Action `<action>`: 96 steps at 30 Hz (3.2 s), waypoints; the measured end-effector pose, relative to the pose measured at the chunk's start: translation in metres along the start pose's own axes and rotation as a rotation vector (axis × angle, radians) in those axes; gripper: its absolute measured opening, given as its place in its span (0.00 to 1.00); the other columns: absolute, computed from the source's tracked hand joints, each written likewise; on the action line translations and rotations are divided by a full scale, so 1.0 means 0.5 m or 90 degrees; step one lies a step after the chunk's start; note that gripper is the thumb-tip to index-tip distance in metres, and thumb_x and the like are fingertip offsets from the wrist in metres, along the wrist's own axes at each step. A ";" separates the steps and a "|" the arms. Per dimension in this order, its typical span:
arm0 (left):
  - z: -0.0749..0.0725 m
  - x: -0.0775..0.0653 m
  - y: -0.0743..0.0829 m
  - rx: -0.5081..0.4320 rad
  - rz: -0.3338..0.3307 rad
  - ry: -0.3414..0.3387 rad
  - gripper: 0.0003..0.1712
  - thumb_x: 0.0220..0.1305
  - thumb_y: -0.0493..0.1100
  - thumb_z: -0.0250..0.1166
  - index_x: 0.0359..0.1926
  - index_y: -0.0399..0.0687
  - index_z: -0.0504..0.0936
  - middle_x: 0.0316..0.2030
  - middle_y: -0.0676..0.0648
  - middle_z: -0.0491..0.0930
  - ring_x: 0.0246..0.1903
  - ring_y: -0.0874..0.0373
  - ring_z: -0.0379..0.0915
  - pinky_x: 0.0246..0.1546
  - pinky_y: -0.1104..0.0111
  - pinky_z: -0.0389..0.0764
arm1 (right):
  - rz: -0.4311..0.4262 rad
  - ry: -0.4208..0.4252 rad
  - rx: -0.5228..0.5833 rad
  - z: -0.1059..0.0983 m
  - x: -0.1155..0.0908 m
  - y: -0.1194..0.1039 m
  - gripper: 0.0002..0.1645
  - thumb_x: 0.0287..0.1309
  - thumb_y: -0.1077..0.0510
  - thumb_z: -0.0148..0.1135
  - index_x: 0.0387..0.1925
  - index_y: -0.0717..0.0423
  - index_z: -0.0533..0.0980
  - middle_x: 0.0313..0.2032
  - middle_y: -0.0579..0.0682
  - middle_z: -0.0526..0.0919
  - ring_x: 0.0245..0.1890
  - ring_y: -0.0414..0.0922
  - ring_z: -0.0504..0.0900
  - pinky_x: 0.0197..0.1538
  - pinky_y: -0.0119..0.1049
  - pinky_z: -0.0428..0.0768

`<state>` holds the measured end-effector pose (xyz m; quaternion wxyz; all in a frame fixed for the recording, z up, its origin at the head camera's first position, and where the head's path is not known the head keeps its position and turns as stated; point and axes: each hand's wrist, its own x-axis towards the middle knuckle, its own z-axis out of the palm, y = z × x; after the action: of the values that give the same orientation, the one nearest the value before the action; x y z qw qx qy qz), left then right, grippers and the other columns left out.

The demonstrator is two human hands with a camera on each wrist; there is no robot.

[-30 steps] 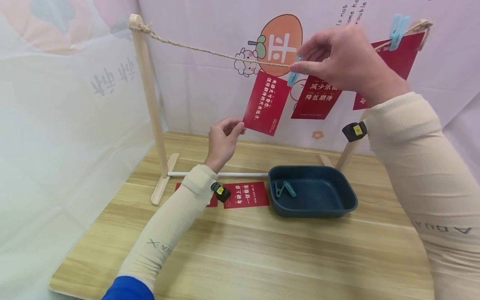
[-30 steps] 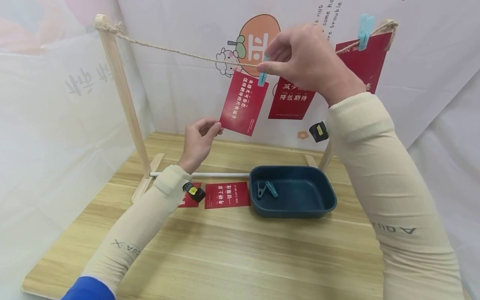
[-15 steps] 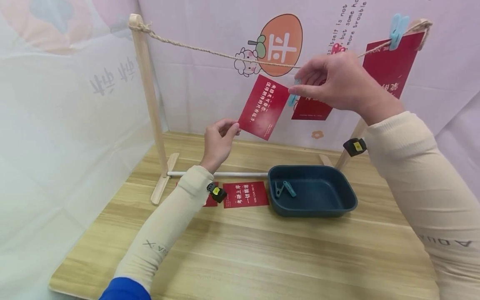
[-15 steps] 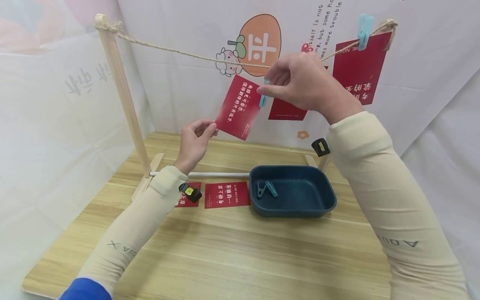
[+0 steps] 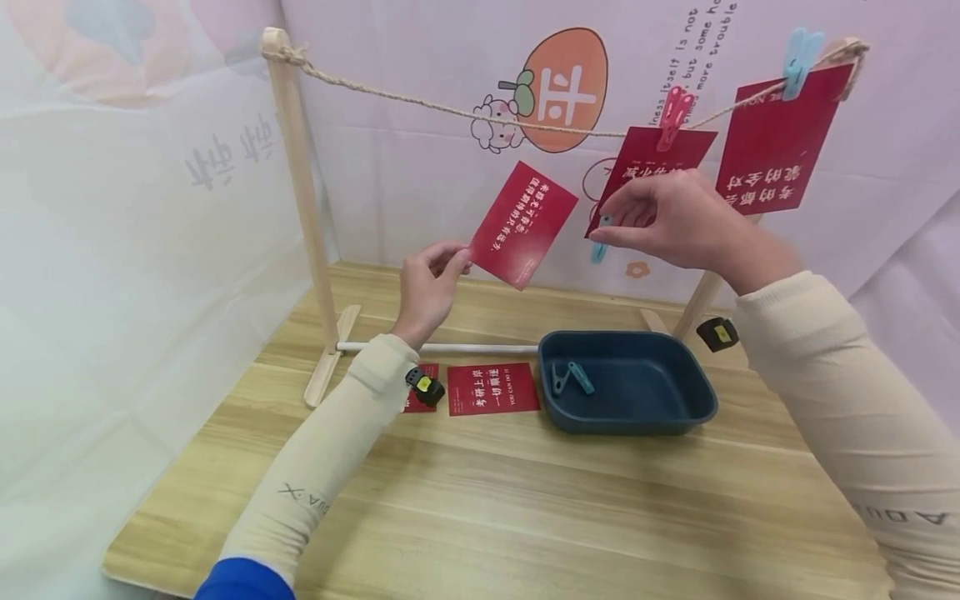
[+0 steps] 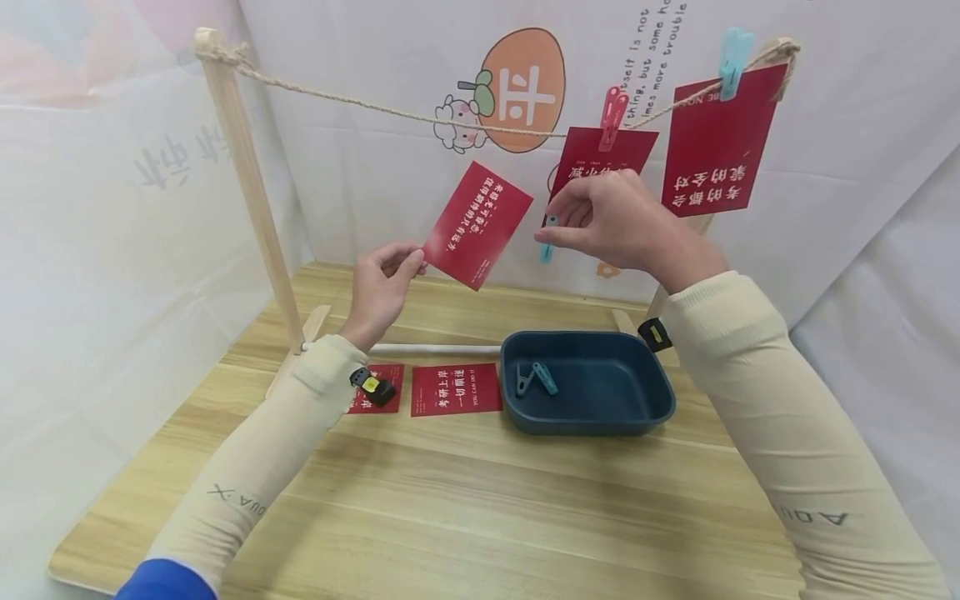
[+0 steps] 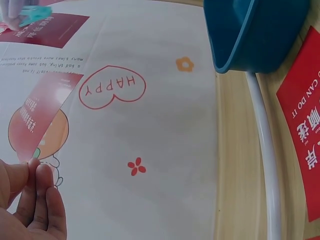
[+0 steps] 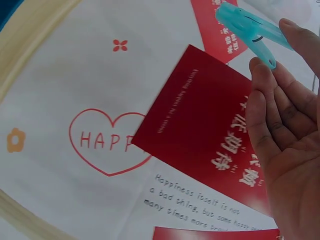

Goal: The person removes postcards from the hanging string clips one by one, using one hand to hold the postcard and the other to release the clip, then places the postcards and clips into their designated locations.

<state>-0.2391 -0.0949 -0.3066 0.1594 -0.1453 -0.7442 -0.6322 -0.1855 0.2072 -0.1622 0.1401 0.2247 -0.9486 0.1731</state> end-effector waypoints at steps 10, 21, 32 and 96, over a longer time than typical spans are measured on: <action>-0.018 0.003 -0.009 0.007 -0.014 0.011 0.13 0.78 0.42 0.64 0.53 0.38 0.88 0.45 0.37 0.88 0.43 0.48 0.84 0.36 0.77 0.79 | 0.011 -0.035 0.017 0.028 -0.007 0.013 0.23 0.59 0.47 0.79 0.50 0.56 0.87 0.44 0.55 0.92 0.40 0.50 0.91 0.38 0.20 0.81; -0.040 0.009 -0.021 0.059 -0.032 0.020 0.14 0.79 0.43 0.61 0.54 0.39 0.87 0.45 0.38 0.87 0.43 0.51 0.82 0.43 0.73 0.79 | -0.001 -0.080 0.011 0.060 -0.012 0.028 0.22 0.58 0.51 0.80 0.51 0.56 0.87 0.44 0.54 0.93 0.43 0.51 0.92 0.52 0.51 0.90; -0.060 0.007 -0.028 0.084 -0.056 0.026 0.16 0.80 0.45 0.60 0.56 0.42 0.87 0.47 0.41 0.86 0.46 0.49 0.79 0.45 0.68 0.78 | 0.026 -0.126 0.040 0.092 -0.021 0.048 0.23 0.58 0.50 0.79 0.52 0.56 0.86 0.43 0.52 0.92 0.42 0.49 0.92 0.52 0.50 0.90; -0.181 0.095 -0.230 0.290 -0.286 0.068 0.19 0.84 0.42 0.48 0.51 0.34 0.84 0.52 0.36 0.83 0.48 0.48 0.75 0.42 0.67 0.74 | 0.034 -0.356 0.044 0.254 -0.101 0.143 0.23 0.60 0.53 0.78 0.52 0.63 0.84 0.42 0.53 0.92 0.41 0.44 0.90 0.50 0.43 0.91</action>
<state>-0.3251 -0.2018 -0.3758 0.0836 0.0954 -0.8706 -0.4753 -0.2002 0.2365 -0.3130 -0.1393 0.2431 -0.9496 0.1407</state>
